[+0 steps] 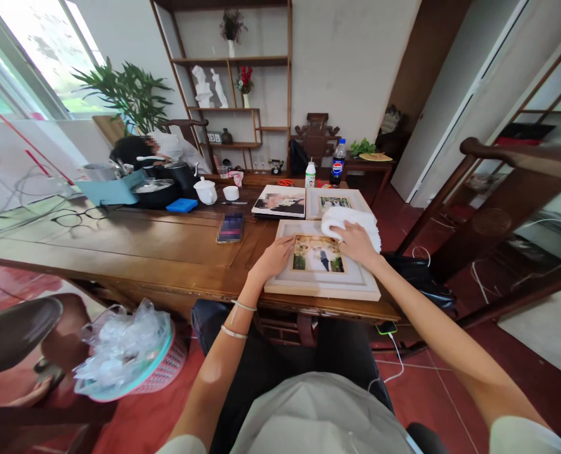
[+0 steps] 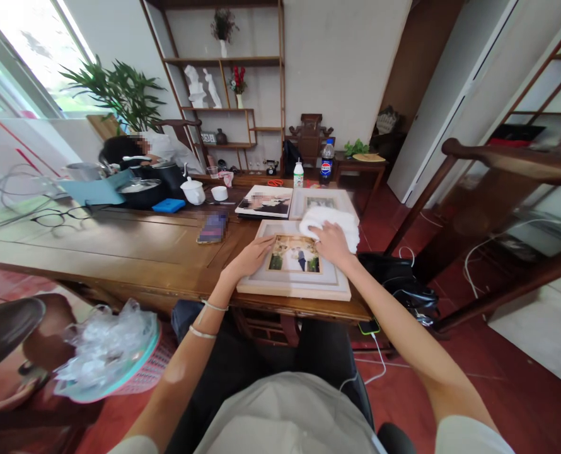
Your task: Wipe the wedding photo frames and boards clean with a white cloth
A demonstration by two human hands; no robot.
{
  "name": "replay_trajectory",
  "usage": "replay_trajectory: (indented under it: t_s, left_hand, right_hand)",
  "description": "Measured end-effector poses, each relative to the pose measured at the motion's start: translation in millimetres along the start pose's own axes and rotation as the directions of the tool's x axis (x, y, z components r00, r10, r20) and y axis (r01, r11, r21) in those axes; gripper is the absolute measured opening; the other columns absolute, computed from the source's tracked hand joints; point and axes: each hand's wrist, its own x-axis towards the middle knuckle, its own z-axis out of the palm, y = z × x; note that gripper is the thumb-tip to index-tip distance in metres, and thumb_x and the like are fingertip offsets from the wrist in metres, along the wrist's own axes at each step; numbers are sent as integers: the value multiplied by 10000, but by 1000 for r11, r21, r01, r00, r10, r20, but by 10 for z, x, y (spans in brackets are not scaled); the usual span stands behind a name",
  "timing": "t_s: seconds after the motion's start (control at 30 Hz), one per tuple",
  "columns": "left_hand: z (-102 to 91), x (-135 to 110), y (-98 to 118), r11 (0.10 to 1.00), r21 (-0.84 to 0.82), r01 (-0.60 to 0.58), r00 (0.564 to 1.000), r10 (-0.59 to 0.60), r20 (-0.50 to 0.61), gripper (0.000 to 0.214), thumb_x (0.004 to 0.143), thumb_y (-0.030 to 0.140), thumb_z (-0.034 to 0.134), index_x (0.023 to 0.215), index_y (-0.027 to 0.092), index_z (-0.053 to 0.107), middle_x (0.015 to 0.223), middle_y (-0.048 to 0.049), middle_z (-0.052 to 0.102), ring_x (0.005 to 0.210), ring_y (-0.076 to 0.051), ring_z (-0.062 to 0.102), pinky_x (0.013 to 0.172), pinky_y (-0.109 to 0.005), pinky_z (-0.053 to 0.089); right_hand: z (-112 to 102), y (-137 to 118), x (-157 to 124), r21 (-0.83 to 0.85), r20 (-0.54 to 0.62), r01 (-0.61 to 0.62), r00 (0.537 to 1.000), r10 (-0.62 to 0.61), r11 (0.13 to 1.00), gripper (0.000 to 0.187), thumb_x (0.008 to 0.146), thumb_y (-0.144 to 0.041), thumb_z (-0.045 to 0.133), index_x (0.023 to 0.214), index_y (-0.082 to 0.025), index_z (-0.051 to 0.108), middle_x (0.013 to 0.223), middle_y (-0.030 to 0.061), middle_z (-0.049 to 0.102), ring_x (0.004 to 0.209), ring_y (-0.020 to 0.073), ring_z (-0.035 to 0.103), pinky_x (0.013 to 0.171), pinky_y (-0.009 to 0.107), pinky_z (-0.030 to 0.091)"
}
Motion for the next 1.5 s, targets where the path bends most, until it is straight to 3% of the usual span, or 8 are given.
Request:
replay_trajectory:
  t_s: [0.23,0.37,0.57,0.73,0.83,1.0,1.13,1.5]
  left_hand:
    - [5,-3,-3,1000,-4,-15,1000,15,2,415,930,207,274,1255,86,502,1336,-145,497,1271,-197,423,1076,-368,333]
    - [-29,-21,-31,997,-41,-66,998,67,16,431,869,227,428,1286,125,470,1367,-134,465,1271,-215,422,1064,-382,350]
    - [-11,8,-28,999,-13,-44,999,44,28,395,909,189,323,1255,125,501,1336,-122,501,1264,-191,433,1072,-356,340]
    - [26,13,-14,1000,-2,-16,1000,16,4,403,927,202,291,1251,100,508,1340,-137,497,1270,-191,425,1075,-364,338]
    - [23,17,-14,1000,-23,0,1000,0,-2,397,927,199,293,1240,120,523,1325,-119,517,1256,-186,446,1073,-366,346]
    - [-25,57,-56,995,-104,-1,1000,2,10,378,921,197,314,1199,124,560,1302,-97,544,1233,-183,475,1066,-329,358]
    - [-80,80,-80,986,-159,47,998,-39,55,383,927,208,314,1177,64,567,1274,-128,562,1187,-195,521,1044,-304,377]
    - [-33,44,30,995,-83,62,998,-61,7,372,919,220,333,1198,141,567,1305,-99,539,1225,-202,484,1047,-334,372]
  right_hand:
    - [-319,-764,-676,178,75,205,972,-221,962,532,706,-82,479,1214,-212,568,1172,110,598,1160,261,480,976,429,319]
    - [-512,-1069,-932,321,33,344,927,-374,882,556,692,-85,486,1223,-234,560,1265,93,546,1226,264,420,1003,435,302]
    - [-327,-728,-691,236,74,266,954,-290,935,552,706,-78,494,1236,-221,555,1291,115,529,1233,252,427,1015,431,304]
    - [-154,-325,-375,46,87,92,992,-96,995,529,703,-72,491,1207,-204,582,1320,111,509,1276,277,370,1037,470,251]
    - [-207,-451,-363,27,88,53,995,-55,998,461,715,-88,486,1145,-175,626,1250,132,561,1223,299,421,1013,468,273]
    - [-380,-1101,-557,169,70,259,959,-274,951,365,744,-143,479,1058,-200,658,1063,107,632,1061,264,518,905,376,368]
    - [-358,-1406,-603,149,37,244,967,-252,958,306,764,-162,470,1003,-153,660,1014,151,615,1021,294,501,853,398,379]
    - [-443,-1183,-721,178,101,257,955,-277,950,334,740,-117,454,993,-142,670,1084,143,597,1057,269,499,907,389,361]
